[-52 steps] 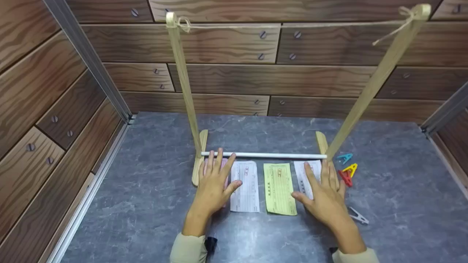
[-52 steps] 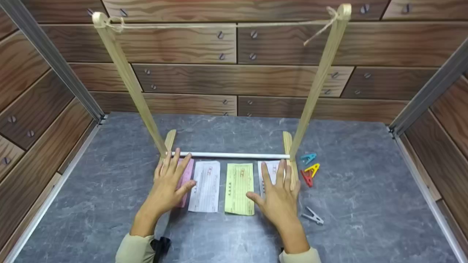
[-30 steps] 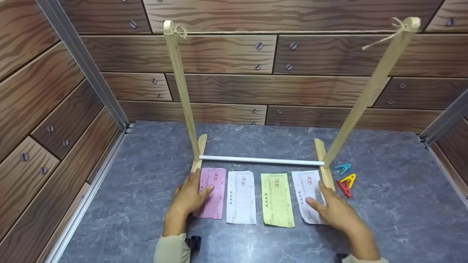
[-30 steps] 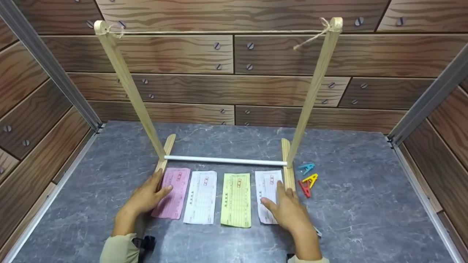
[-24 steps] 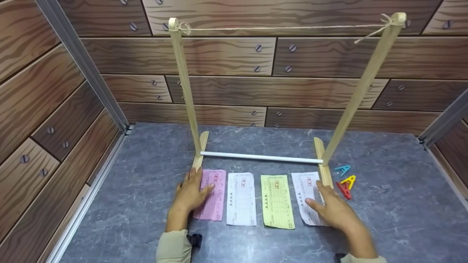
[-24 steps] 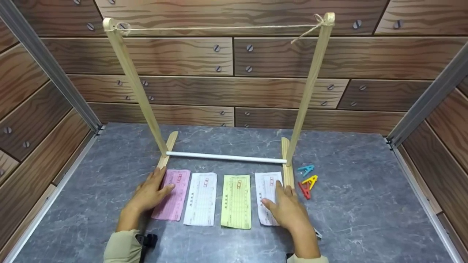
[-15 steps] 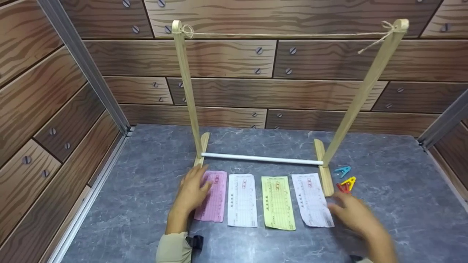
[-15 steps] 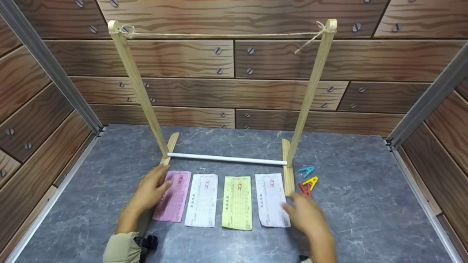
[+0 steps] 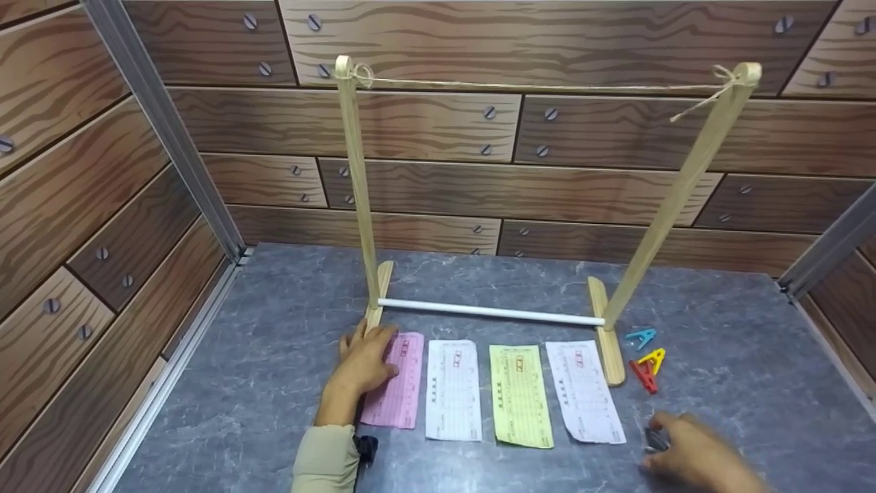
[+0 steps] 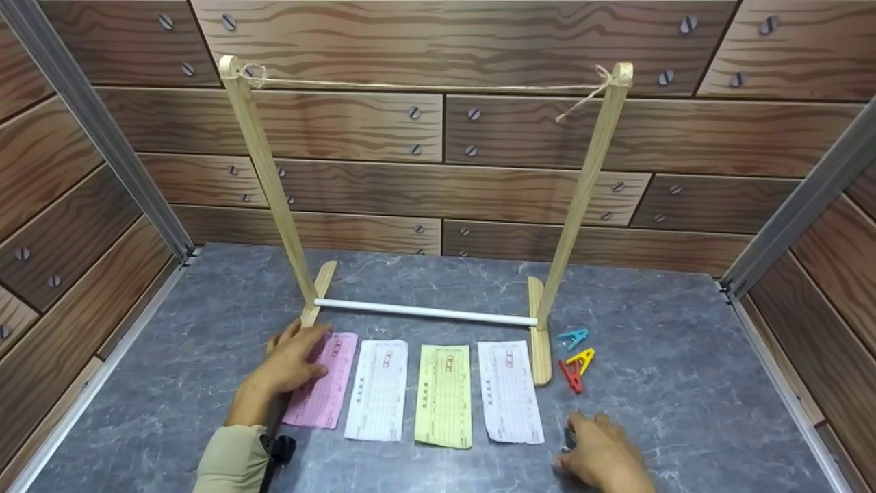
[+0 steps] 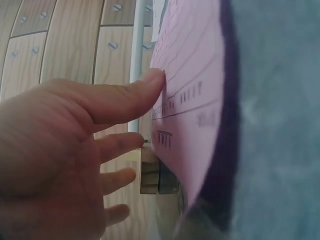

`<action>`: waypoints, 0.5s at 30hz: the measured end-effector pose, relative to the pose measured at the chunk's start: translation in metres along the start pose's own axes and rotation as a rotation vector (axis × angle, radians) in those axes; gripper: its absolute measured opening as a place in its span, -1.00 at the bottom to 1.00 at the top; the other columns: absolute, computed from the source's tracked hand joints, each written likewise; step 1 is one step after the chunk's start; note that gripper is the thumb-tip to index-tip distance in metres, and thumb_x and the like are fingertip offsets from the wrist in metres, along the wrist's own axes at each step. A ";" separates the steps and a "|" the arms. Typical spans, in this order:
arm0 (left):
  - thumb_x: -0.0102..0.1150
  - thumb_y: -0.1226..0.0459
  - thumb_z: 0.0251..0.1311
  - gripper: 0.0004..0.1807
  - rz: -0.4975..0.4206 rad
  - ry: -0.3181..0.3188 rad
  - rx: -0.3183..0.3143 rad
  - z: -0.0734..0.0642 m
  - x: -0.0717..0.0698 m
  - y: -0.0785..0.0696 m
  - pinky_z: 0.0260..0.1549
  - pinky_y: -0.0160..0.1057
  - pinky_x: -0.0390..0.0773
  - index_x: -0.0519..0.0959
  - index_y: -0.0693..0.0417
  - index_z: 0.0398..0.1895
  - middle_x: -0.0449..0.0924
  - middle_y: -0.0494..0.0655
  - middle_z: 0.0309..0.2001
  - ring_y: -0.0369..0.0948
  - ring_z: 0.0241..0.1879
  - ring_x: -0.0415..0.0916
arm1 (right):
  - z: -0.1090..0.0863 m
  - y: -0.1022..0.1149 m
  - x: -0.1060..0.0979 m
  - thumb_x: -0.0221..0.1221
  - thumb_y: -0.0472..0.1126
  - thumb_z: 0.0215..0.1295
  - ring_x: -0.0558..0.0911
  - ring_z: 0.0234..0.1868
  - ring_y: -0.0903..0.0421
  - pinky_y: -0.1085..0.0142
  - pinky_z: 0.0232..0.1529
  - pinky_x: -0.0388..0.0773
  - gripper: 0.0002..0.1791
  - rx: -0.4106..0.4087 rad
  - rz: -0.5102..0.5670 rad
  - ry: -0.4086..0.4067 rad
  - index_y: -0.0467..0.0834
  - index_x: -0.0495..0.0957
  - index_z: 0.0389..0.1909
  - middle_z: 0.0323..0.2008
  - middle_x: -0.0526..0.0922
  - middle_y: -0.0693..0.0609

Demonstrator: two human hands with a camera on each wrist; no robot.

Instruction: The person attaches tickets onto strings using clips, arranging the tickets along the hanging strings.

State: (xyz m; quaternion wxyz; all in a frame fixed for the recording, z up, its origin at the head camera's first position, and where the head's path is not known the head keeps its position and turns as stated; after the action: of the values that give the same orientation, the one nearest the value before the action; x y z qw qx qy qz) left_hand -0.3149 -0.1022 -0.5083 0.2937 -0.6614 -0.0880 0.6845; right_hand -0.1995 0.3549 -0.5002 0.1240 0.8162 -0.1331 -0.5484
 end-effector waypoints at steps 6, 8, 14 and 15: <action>0.55 0.32 -0.11 -0.20 0.030 -0.028 0.013 0.007 -0.003 0.002 0.27 0.43 -0.02 0.49 0.23 0.30 0.48 0.23 0.15 0.30 0.35 0.18 | 0.011 -0.002 0.004 0.47 -0.15 0.08 0.57 -0.22 -0.06 -0.14 -0.16 0.51 -0.63 0.009 -0.040 0.005 -0.21 0.56 -0.18 -0.27 0.60 -0.08; 0.57 0.30 -0.14 -0.25 0.036 -0.035 0.019 0.009 -0.003 0.003 0.26 0.38 0.04 0.54 0.26 0.24 0.48 0.20 0.05 0.27 0.28 0.24 | 0.014 -0.002 0.004 0.45 -0.21 0.10 0.55 -0.27 -0.03 -0.12 -0.20 0.51 -0.71 -0.006 -0.055 -0.021 -0.18 0.55 -0.24 -0.32 0.58 -0.05; 0.56 0.32 -0.19 -0.45 -0.033 -0.096 0.033 0.012 -0.003 0.007 0.23 0.34 0.07 0.58 0.19 -0.04 0.42 0.13 -0.01 0.22 0.19 0.28 | 0.021 -0.006 0.003 0.40 -0.26 0.12 0.53 -0.38 -0.01 -0.08 -0.31 0.49 -0.78 0.006 -0.081 -0.066 -0.18 0.51 -0.37 -0.44 0.54 0.00; 0.55 0.34 -0.19 -0.46 -0.051 -0.104 0.035 0.012 -0.003 0.007 0.24 0.35 0.05 0.54 0.17 -0.06 0.42 0.14 0.01 0.23 0.21 0.27 | 0.021 -0.010 0.003 0.41 -0.22 0.13 0.53 -0.36 -0.03 -0.09 -0.30 0.49 -0.75 0.033 -0.078 -0.053 -0.20 0.52 -0.34 -0.44 0.54 -0.01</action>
State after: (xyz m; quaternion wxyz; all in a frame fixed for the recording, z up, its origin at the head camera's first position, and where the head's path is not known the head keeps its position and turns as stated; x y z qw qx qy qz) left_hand -0.3288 -0.1068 -0.5079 0.3177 -0.6171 -0.1080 0.7117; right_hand -0.2174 0.3615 -0.5143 0.0854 0.8078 -0.1136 -0.5720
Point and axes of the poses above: each hand's wrist, its own z-axis towards the middle knuckle, its own x-axis out of the palm, y = z × x, the point moved 7 cm from there along z, towards the middle knuckle
